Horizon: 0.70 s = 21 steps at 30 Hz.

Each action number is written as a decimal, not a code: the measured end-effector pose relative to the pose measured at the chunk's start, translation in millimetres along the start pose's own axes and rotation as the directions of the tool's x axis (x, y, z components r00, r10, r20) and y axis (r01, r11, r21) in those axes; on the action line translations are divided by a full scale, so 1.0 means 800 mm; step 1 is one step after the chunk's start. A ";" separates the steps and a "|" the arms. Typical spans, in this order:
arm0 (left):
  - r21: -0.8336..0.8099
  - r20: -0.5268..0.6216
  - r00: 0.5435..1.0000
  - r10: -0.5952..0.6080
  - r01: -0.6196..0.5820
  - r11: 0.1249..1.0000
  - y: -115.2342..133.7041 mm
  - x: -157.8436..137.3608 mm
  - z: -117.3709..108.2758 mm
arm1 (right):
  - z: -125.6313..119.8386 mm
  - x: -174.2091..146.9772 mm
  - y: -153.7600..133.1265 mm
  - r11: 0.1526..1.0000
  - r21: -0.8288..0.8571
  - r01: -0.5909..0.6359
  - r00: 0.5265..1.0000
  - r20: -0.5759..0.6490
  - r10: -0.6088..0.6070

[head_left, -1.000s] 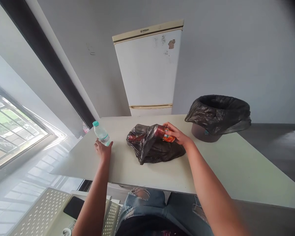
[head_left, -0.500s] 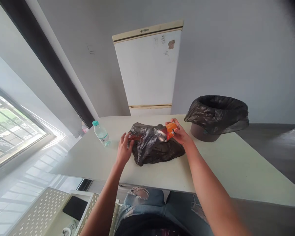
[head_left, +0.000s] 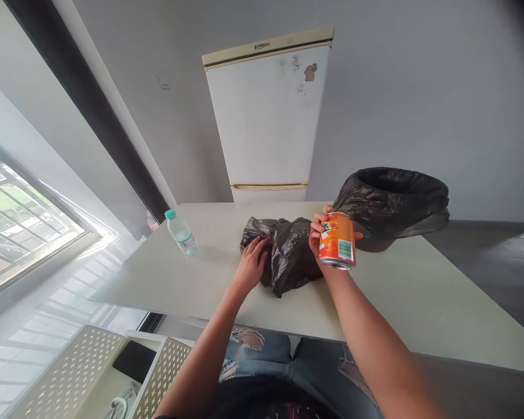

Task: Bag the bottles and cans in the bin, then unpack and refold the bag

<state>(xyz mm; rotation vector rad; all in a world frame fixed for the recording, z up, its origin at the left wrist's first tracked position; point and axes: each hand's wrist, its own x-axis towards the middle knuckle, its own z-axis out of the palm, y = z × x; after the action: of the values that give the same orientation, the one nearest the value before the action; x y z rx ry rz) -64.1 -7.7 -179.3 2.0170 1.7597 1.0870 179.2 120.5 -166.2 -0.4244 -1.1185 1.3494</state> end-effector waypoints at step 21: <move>-0.116 -0.264 0.949 -0.175 0.149 0.982 0.092 -0.046 -0.095 | 0.101 -0.027 0.004 0.996 0.025 -0.086 0.807 0.589 0.055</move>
<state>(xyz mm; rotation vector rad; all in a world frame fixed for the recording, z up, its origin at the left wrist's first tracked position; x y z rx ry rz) -60.1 -80.8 -94.0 1.6983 1.9236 1.4202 114.4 74.3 -140.2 0.0090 -1.5826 1.6274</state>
